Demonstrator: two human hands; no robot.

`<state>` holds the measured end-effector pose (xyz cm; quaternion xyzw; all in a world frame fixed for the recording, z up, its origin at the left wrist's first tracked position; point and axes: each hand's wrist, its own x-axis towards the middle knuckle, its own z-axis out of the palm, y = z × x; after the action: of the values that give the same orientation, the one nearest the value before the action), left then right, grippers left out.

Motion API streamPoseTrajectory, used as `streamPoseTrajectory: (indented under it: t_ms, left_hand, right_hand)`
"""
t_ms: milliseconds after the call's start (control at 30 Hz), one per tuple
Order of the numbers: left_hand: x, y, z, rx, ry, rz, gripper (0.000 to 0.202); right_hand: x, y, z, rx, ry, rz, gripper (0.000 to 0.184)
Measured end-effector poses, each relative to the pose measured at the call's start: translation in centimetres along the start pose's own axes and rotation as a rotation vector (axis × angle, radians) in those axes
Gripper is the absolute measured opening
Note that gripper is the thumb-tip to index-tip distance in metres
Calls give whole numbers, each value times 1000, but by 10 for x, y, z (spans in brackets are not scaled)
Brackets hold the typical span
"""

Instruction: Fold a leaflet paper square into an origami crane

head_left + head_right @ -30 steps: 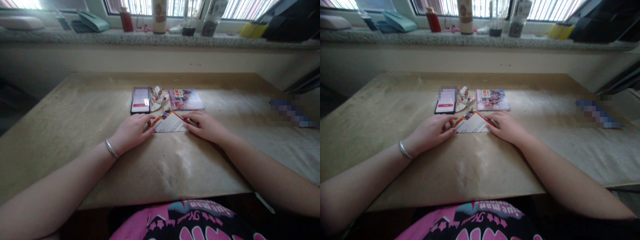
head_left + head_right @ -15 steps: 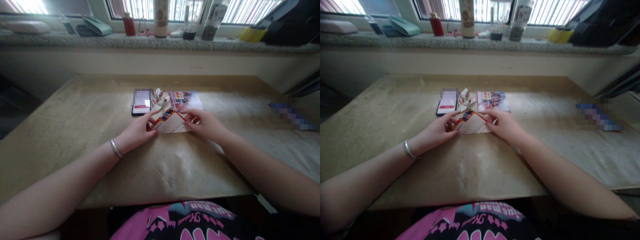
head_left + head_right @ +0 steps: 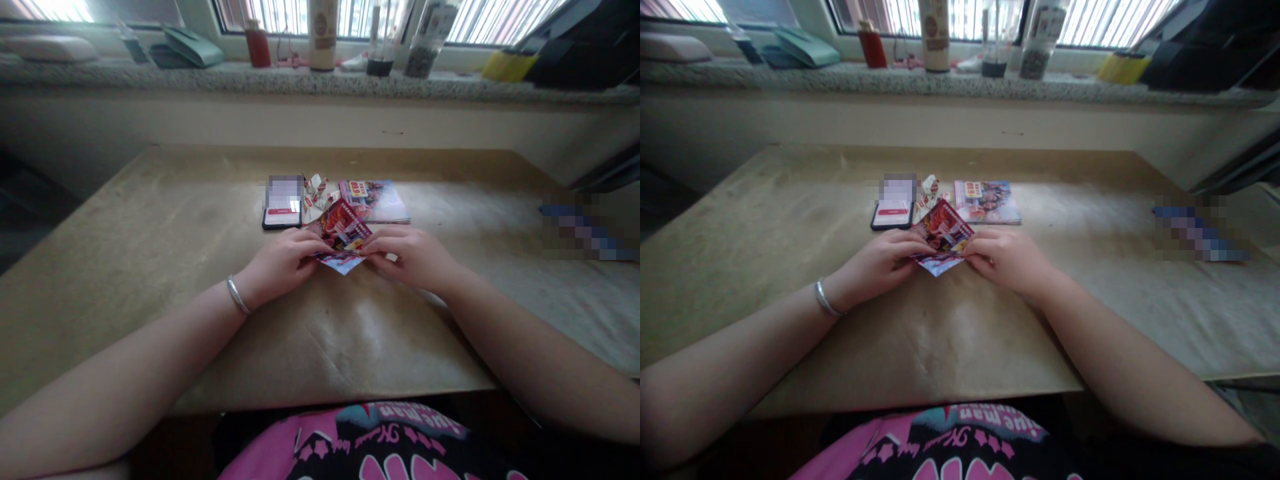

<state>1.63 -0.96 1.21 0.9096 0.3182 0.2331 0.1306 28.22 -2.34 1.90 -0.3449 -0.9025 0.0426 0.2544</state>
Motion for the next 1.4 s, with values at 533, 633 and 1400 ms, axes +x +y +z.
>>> streamPoseTrajectory:
  t_ms: [533, 633, 1400]
  left_hand:
    - [0, 2, 13, 94, -110, 112, 23]
    - [1, 3, 17, 129, -154, 131, 32]
    - [-4, 23, -2, 540, -251, -194, 34]
  right_hand:
    - [-5, 2, 15, 180, -162, -23, 12]
    - [-4, -1, 14, 201, -177, -33, 10]
    - [-12, 9, -14, -285, -326, 147, 22]
